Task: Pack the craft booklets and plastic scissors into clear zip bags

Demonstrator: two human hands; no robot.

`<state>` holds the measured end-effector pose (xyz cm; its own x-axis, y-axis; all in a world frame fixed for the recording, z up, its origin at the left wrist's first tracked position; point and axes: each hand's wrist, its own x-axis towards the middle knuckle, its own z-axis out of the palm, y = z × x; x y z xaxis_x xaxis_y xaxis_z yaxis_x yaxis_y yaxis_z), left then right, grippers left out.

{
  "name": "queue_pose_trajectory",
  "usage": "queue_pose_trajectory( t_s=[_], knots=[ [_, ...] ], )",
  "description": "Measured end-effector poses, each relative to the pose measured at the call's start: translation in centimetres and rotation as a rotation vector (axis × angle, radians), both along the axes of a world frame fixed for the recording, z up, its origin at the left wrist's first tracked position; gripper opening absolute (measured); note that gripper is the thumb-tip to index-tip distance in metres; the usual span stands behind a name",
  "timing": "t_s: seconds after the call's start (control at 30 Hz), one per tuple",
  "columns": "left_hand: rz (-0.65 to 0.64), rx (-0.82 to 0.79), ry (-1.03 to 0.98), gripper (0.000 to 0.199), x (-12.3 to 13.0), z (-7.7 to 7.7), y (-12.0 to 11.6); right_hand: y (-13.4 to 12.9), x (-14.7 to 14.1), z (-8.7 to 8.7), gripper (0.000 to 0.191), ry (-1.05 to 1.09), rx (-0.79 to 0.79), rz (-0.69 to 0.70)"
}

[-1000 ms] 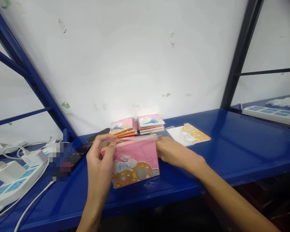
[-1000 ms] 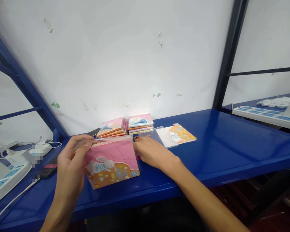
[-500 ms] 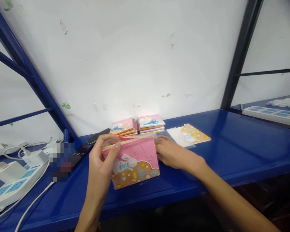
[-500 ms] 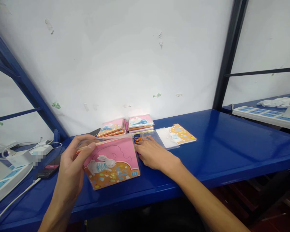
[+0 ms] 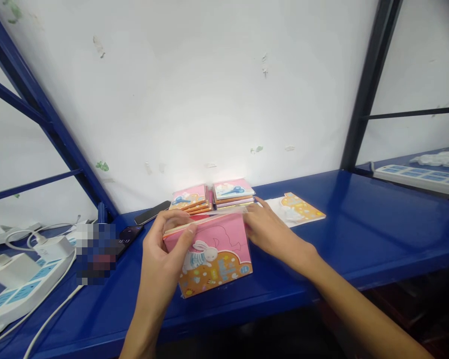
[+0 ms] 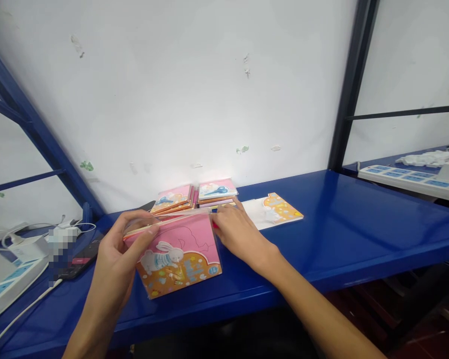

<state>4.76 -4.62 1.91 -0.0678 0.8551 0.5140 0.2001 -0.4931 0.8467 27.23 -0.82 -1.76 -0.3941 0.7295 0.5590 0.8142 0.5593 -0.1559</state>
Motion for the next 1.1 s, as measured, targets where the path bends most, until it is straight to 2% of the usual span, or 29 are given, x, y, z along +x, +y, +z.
queue_pose_trajectory(
  t_s=[0.13, 0.23, 0.33, 0.43, 0.57, 0.67, 0.8, 1.1],
  knots=[
    [0.013, -0.014, 0.037, 0.028, -0.2, -0.1, 0.1, 0.3, 0.2, 1.0, 0.022, 0.194, 0.059, -0.053],
    [0.004, -0.034, 0.027, 0.029, -0.2, -0.1, 0.1, 0.1, 0.7, 1.6, 0.022, 0.328, 0.079, -0.164],
    [-0.014, -0.037, 0.022, 0.027, 0.0, -0.1, 0.0, -0.4, 0.8, 2.2, 0.025, 0.464, 0.163, -0.248],
    [-0.023, -0.025, 0.023, 0.025, 0.3, -0.2, -0.2, -1.3, 0.5, 2.9, 0.021, 0.654, 0.228, -0.169],
    [-0.006, -0.004, 0.001, 0.024, 0.8, -0.2, -0.4, -3.2, -0.1, 4.2, 0.019, 0.825, 0.205, 0.008],
    [0.018, 0.0, -0.01, 0.027, 1.0, -0.1, -0.5, -4.8, -0.3, 5.0, 0.018, 0.724, 0.174, 0.094],
    [-0.01, -0.032, 0.037, 0.031, 0.9, -0.1, -0.5, -6.4, -0.3, 5.7, 0.017, 0.542, 0.137, 0.162],
    [-0.07, -0.053, 0.108, 0.037, 0.0, -0.5, 0.0, -6.8, 1.1, 5.8, 0.033, 0.263, 0.103, 0.137]
  ],
)
